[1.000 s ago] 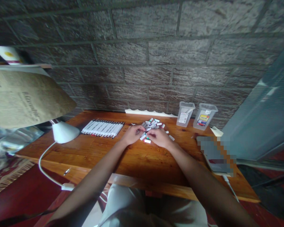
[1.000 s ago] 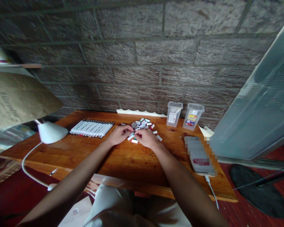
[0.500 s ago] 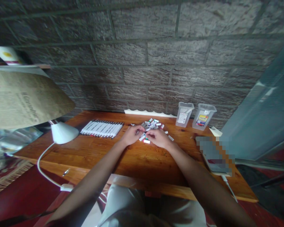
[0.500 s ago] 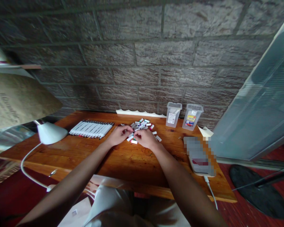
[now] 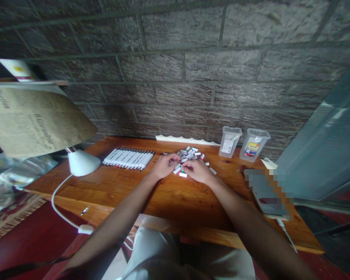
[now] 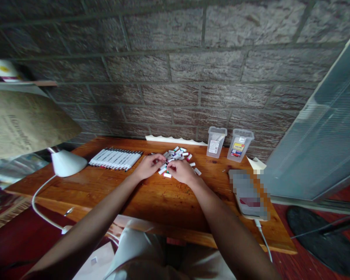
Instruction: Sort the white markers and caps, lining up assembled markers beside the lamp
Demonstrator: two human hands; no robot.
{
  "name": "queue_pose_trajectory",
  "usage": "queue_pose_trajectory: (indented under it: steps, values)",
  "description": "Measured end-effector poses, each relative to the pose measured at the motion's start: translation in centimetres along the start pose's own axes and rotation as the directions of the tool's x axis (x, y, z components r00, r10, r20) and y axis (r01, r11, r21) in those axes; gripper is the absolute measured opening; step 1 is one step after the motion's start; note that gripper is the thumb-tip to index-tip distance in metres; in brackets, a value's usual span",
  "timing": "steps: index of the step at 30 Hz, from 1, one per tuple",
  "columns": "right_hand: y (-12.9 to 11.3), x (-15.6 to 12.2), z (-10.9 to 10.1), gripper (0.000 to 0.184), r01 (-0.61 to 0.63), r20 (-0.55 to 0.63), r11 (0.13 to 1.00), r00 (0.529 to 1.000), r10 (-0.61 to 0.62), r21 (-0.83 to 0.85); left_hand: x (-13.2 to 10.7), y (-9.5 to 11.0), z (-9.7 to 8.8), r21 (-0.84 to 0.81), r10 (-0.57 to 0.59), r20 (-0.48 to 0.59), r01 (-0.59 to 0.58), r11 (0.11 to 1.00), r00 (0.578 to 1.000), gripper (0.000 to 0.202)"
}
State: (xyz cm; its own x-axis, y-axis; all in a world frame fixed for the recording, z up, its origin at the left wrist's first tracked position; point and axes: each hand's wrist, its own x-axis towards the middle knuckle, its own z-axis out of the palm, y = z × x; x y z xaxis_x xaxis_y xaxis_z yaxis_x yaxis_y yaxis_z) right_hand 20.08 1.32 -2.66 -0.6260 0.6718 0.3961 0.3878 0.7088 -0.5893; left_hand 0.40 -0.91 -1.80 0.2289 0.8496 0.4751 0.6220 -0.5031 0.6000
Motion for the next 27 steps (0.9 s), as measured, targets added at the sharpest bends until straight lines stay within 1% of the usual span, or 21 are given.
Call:
queue_pose_trajectory:
  steps: [6, 18, 27]
  values:
    - [0.25, 0.04, 0.19, 0.018, 0.0, 0.001, 1.0, 1.0, 0.0, 0.014, 0.0, -0.02, -0.06, 0.001, 0.014, 0.009, -0.014, 1.0, 1.0, 0.016]
    - [0.33, 0.03, 0.24, 0.017, -0.012, 0.007, 1.0, 1.0, 0.012, 0.008, -0.04, 0.07, -0.11, 0.0, 0.006, 0.027, -0.006, 1.0, 1.0, 0.017]
    - [0.34, 0.04, 0.18, 0.018, -0.009, 0.011, 1.0, 1.0, 0.009, -0.001, -0.01, -0.26, -0.03, -0.002, 0.018, 0.074, -0.018, 1.0, 0.997, 0.017]
